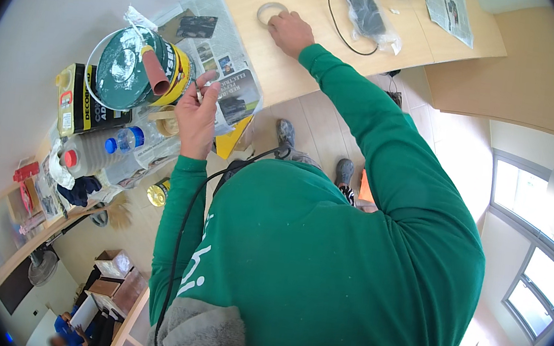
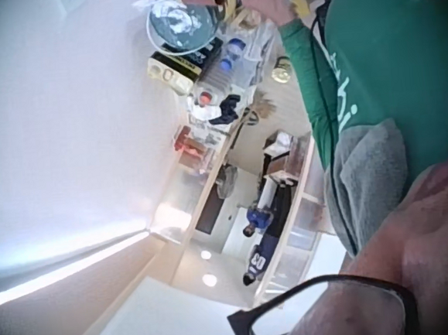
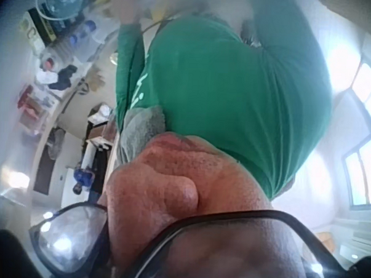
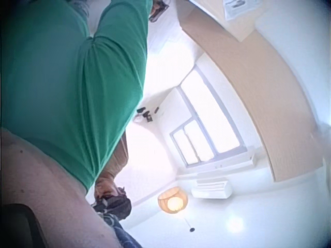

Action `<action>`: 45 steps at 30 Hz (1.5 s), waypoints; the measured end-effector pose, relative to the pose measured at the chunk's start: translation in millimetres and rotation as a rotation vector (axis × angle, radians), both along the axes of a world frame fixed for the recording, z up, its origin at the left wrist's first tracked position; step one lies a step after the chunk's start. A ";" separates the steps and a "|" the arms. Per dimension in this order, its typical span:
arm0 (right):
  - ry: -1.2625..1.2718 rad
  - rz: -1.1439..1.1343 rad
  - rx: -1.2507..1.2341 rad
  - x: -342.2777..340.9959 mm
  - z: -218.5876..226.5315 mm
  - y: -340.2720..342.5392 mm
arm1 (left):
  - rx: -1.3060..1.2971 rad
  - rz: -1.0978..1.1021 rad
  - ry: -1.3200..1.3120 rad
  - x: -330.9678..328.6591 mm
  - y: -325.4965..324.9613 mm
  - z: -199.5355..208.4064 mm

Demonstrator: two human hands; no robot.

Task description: The person handles a small stick, then picks up a small container and walks to a cabinet. They open the cabinet, retrieve a paint bucket, and pour some of its contents into the small container.

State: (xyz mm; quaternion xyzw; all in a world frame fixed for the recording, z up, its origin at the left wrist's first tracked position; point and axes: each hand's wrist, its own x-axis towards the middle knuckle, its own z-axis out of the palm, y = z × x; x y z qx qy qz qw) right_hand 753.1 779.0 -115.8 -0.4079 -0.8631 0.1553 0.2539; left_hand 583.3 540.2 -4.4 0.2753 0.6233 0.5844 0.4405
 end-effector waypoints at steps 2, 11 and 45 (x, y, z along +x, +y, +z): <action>0.029 0.041 -0.251 4.1 21.1 -19.8 | 0.033 0.032 0.072 1.3 2.1 2.8; 0.471 0.067 -0.509 35.5 133.5 -186.1 | 0.190 -0.181 0.472 16.2 -3.0 16.5; 0.228 0.290 -0.266 28.5 158.9 -257.5 | 0.232 -0.232 0.646 -7.5 -90.9 31.8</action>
